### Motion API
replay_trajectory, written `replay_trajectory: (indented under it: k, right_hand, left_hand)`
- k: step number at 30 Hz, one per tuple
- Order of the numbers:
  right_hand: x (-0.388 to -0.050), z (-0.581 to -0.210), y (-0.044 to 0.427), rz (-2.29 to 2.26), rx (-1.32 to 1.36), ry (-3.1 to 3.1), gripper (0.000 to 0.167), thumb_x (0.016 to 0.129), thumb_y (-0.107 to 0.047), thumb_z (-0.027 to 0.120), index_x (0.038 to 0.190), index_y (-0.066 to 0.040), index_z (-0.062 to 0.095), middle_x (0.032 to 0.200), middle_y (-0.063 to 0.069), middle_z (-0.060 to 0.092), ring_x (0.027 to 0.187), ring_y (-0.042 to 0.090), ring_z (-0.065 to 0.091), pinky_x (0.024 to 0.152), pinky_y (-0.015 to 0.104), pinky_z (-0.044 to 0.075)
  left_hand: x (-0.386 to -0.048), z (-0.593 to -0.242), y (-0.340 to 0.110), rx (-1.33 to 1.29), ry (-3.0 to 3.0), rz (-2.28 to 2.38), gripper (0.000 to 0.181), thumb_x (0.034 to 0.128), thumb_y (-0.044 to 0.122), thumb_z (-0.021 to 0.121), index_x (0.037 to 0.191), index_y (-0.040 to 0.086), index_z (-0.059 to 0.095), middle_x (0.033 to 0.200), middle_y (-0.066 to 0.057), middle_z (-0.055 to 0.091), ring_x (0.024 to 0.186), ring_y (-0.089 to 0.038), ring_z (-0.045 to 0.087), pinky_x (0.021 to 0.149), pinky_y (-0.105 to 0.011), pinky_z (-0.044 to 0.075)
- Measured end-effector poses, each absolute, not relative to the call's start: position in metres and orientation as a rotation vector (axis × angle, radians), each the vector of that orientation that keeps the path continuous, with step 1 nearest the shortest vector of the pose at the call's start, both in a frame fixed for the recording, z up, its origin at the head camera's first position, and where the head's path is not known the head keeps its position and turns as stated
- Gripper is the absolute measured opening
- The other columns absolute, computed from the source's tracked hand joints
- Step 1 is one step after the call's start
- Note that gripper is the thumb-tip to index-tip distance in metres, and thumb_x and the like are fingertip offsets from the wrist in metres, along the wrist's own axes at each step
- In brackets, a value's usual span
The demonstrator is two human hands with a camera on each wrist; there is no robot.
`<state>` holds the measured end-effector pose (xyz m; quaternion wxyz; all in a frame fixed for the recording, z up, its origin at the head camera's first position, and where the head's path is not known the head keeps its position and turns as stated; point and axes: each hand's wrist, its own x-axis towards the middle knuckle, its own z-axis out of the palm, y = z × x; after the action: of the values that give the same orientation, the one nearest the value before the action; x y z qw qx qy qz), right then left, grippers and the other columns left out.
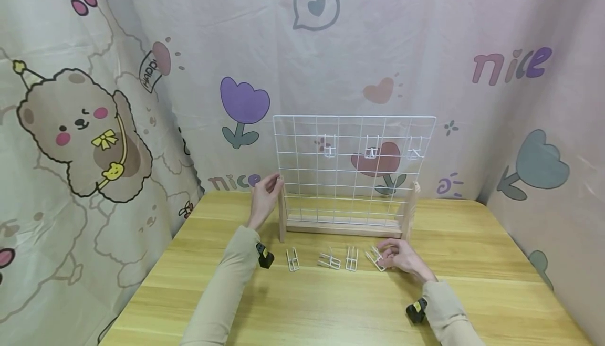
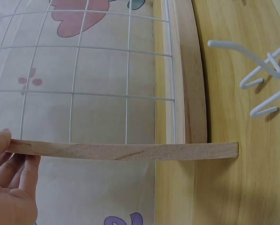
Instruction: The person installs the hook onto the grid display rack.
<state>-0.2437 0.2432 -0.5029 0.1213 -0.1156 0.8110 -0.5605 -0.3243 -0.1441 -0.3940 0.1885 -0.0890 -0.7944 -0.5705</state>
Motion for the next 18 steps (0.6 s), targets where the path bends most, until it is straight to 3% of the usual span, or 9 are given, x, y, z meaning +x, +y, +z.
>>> replay_trajectory:
  k: [12,18]
  right_hand:
    - [-0.2437,-0.5036,0.2451,-1.672,-0.394,2.346,0.043,0.08,0.008,0.074,0.115,0.023,0.054,0.077,-0.001,0.067,0.066,0.004,0.06,0.052,0.016,0.05]
    - [-0.2434,-0.5022,0.2445,-1.659,-0.398,2.377,0.037,0.079,0.008,0.075,0.106,0.023,0.057,0.079,-0.002,0.066,0.07,0.003,0.06,0.062,0.015,0.054]
  left_hand:
    - [-0.3255,-0.3949,-0.1438,-0.247,-2.23,-1.608,0.04,0.0997,0.014,0.063,0.136,-0.003,0.058,0.139,-0.024,0.06,0.129,-0.036,0.061,0.109,-0.039,0.052]
    - [-0.3255,-0.3943,-0.1442,-0.264,-2.218,-1.61,0.039,0.1,0.012,0.062,0.136,-0.004,0.058,0.138,-0.026,0.06,0.129,-0.038,0.061,0.109,-0.04,0.052]
